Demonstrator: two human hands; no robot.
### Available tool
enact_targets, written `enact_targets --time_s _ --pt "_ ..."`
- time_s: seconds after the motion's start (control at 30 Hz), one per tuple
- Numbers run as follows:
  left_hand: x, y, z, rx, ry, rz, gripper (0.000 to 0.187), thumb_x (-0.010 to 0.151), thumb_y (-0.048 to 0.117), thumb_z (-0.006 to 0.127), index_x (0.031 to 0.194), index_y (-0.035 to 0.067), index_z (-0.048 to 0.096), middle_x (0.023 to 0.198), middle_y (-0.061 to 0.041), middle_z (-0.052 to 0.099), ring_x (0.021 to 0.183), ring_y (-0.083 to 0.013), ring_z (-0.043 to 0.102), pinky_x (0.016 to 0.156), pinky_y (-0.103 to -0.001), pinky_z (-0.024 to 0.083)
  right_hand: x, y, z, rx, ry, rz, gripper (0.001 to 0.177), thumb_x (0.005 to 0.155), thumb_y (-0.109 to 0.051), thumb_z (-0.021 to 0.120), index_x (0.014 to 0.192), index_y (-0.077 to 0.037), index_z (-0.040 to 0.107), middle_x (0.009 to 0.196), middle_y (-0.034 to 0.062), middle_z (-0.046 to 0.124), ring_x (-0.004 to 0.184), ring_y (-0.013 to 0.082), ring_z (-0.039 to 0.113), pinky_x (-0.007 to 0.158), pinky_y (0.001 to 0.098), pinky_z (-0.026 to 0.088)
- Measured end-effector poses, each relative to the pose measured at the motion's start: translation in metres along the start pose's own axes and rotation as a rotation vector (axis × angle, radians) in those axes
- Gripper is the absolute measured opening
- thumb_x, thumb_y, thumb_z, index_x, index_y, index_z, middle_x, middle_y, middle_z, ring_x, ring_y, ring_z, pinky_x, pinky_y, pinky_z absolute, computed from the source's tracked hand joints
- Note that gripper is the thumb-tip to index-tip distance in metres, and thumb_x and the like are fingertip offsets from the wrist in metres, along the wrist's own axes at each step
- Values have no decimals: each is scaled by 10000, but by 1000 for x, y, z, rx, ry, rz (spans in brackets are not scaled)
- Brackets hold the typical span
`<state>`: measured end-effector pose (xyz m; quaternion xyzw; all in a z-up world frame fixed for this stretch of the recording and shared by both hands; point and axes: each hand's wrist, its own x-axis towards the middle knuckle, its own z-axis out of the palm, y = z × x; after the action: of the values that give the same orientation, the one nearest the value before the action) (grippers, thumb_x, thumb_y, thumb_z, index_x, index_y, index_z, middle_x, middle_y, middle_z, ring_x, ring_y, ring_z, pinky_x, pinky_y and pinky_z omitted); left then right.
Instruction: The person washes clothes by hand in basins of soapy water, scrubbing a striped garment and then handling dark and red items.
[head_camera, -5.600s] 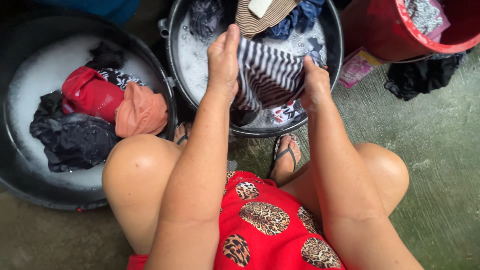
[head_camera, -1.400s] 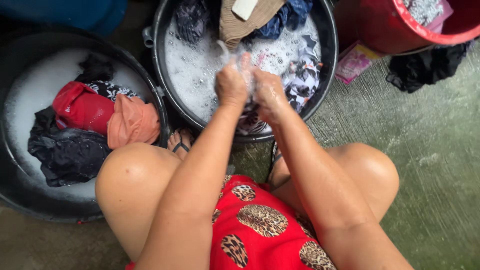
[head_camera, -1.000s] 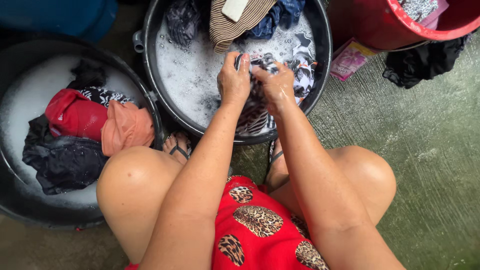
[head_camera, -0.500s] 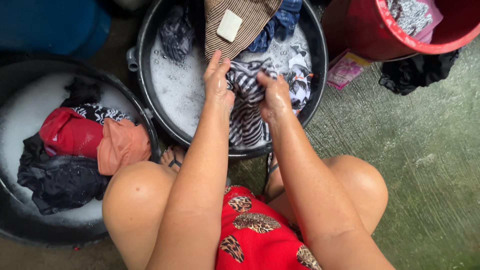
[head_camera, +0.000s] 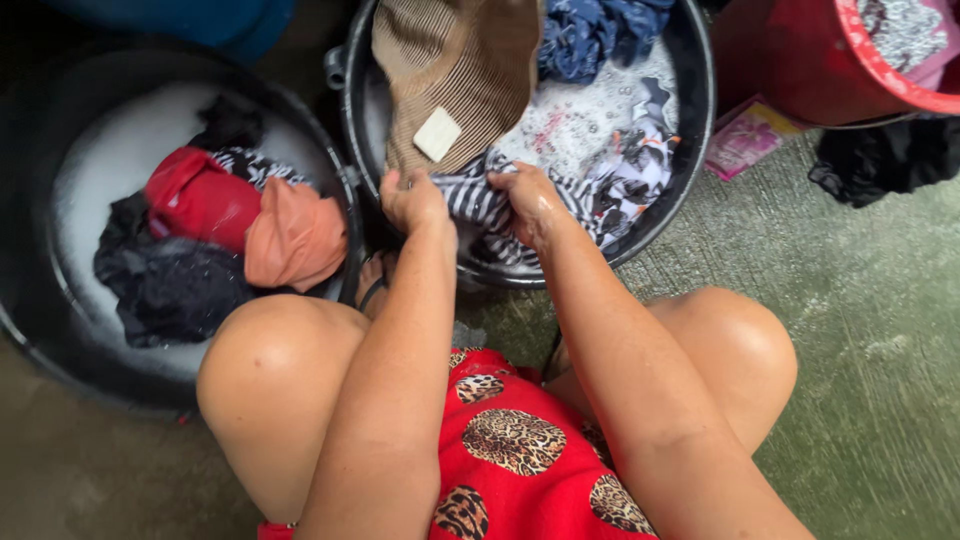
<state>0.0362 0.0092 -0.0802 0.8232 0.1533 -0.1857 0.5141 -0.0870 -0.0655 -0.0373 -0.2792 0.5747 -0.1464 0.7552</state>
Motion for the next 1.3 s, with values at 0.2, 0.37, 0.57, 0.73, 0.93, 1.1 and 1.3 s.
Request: enact_targets --time_s 0.2,0.37,0.57,0.73,0.93,1.1,1.3 --pt "-14 34 -56 958 -345 251 516 825 344 764 1314 253 625 1280 -129 649 1218 -330 593 1031 -498 412 -8 10 7 54 -52 61 585 837 -17 585 1395 41 419 1180 275 705 938 324 732 893 456 579" --pt "-27 49 -48 983 -401 643 261 977 260 621 1186 143 724 1220 -157 671 1131 -374 650 943 -495 522 -1 4 -10 164 -64 102 176 915 -94 671 1033 35 648 1024 173 686 871 309 677 831 478 547" --pt "-11 24 5 813 -469 1001 283 976 109 517 1212 78 672 1360 -158 557 1291 -373 509 967 -506 508 -4 -7 -18 42 0 -9 257 931 -195 667 1084 -2 738 1075 154 781 962 273 738 866 410 568" --pt "0 -17 42 925 -374 1166 402 937 108 531 1327 19 568 1522 -234 378 1375 -428 385 1103 -535 372 16 5 -38 119 59 -23 303 991 -273 586 1154 -32 673 1062 143 747 927 283 711 866 453 571" --pt "-4 -21 55 1073 -547 989 456 942 36 526 1398 50 524 1565 -242 328 1401 -413 369 1124 -500 348 34 28 -58 88 81 108 331 975 -270 656 1198 -25 668 1091 148 746 913 263 714 859 436 570" --pt "-26 26 42 1050 -582 873 516 914 49 562 1413 180 556 1499 -149 441 1349 -338 445 1122 -460 373 66 71 -72 -234 134 84 411 916 -173 745 1262 -19 584 1089 184 768 944 270 718 888 404 560" --pt "-60 -52 31 724 -683 1089 590 854 -9 550 1402 205 596 1425 -167 544 1286 -375 507 1080 -469 425 76 81 -76 165 118 203 209 969 -138 583 1136 -17 610 1085 174 722 926 296 692 854 483 552"
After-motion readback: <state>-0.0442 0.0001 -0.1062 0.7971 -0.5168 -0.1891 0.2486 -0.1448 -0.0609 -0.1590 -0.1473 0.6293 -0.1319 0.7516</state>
